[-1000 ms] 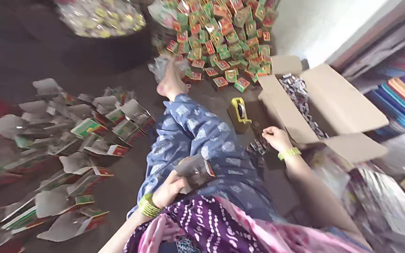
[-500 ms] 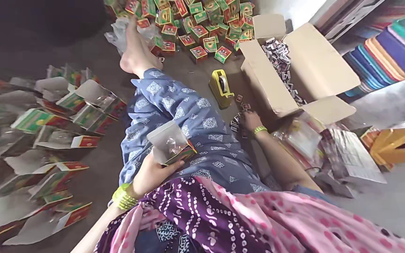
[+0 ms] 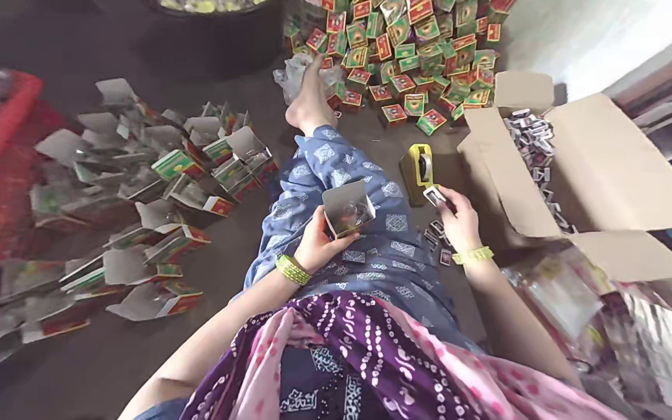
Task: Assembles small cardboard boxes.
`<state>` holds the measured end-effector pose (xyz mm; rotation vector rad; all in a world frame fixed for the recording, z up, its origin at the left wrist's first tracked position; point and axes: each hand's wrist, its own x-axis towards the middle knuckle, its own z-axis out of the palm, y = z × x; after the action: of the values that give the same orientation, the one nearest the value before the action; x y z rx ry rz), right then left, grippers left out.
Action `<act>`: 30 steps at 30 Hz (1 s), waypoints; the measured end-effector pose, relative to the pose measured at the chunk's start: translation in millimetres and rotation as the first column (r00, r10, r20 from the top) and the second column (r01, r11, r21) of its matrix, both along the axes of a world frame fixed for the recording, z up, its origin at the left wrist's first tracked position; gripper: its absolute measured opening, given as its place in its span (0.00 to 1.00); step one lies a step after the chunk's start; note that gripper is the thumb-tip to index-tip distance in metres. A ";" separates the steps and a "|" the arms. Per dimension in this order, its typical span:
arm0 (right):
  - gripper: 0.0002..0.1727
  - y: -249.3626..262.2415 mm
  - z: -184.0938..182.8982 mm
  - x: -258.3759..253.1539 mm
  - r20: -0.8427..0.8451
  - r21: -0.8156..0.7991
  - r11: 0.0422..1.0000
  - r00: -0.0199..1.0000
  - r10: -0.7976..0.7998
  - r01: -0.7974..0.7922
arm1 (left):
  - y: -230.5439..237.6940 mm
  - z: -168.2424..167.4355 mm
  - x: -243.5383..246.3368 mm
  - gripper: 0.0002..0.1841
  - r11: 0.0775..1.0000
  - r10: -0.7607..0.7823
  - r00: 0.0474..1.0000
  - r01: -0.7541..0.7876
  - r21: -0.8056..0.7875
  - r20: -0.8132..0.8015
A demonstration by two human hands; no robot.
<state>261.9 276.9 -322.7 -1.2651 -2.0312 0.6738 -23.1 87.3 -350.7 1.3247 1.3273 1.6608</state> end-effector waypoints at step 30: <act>0.16 -119.9 57.7 -123.4 0.291 0.505 0.681 0.848 0.443 -0.530 | -14.0 -4.2 -9.5 0.45 0.998 0.026 0.969 -0.011 0.064 -0.244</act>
<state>138.5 157.0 -264.9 -0.4153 -2.4660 0.1449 -32.6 73.4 -355.0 1.6015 1.4405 1.6015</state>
